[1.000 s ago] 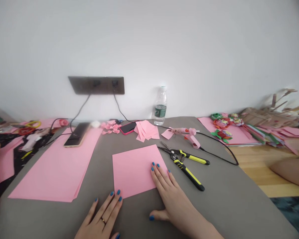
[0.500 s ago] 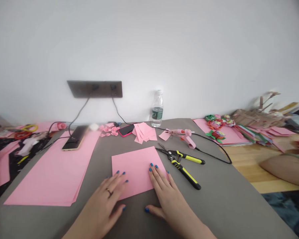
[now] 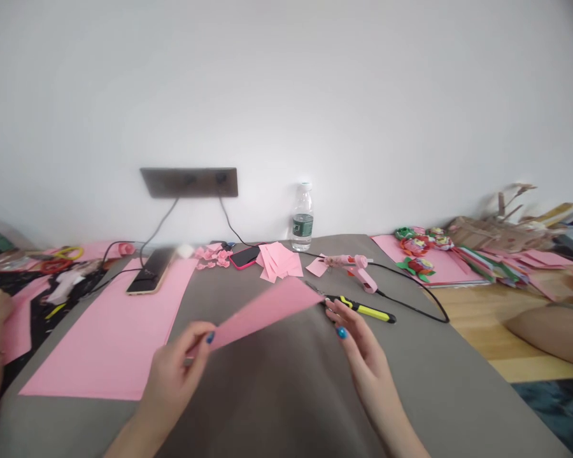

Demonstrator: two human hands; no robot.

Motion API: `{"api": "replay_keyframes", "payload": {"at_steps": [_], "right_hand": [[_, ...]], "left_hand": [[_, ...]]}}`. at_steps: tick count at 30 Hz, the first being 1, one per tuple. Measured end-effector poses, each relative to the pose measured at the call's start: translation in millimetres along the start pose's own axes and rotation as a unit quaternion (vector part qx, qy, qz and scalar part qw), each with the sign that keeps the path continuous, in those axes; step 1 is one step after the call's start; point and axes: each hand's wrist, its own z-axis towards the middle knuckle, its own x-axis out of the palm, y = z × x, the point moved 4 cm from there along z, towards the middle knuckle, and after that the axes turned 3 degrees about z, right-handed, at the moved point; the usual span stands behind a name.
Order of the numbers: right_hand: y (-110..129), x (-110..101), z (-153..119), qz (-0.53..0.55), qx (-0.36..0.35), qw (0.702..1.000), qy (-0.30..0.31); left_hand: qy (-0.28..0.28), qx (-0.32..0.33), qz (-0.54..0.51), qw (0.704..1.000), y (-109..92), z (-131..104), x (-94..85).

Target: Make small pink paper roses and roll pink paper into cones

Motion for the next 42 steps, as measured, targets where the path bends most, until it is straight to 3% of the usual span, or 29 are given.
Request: {"api": "replay_keyframes", "payload": {"at_steps": [2, 4, 7, 9, 12, 15, 20, 24, 29, 31, 33, 37, 42], "right_hand": [[0, 10, 9, 0.092, 0.031, 0.995, 0.036], [6, 28, 18, 0.175, 0.06, 0.978, 0.092], [20, 51, 30, 0.24, 0.121, 0.958, 0.102], [28, 57, 33, 0.236, 0.147, 0.956, 0.094], [35, 62, 31, 0.201, 0.169, 0.952, 0.16], [34, 64, 25, 0.187, 0.184, 0.941, 0.213], [28, 65, 26, 0.182, 0.189, 0.95, 0.17], [30, 64, 29, 0.179, 0.177, 0.957, 0.144], [30, 58, 32, 0.159, 0.183, 0.964, 0.105], [28, 57, 32, 0.154, 0.186, 0.964, 0.107], [27, 61, 30, 0.151, 0.191, 0.959, 0.146], [34, 72, 20, 0.158, 0.173, 0.944, 0.231], [57, 64, 20, 0.184, 0.119, 0.966, 0.139]], "left_hand": [[-0.038, -0.115, -0.061, 0.991, 5, 2, -6.7], [-0.035, -0.176, -0.123, 0.976, 8, 3, -0.6], [0.019, -0.239, -0.213, 0.947, 11, 2, 21.3], [0.063, -0.28, -0.291, 0.913, 14, -2, 35.6], [0.113, -0.327, -0.395, 0.851, 16, -8, 48.2], [0.125, -0.329, -0.408, 0.842, 14, -10, 50.4], [0.158, -0.321, -0.348, 0.867, 9, -6, 57.9], [0.213, -0.322, -0.396, 0.833, 6, -9, 61.9], [0.283, -0.297, -0.439, 0.799, 6, -11, 49.7], [0.284, -0.313, -0.447, 0.788, 10, -11, 46.6], [0.239, -0.331, -0.448, 0.795, 15, -7, 45.6], [0.127, -0.332, -0.372, 0.858, 19, -1, 46.1], [0.058, -0.333, -0.287, 0.896, 8, -2, 40.3]]}}
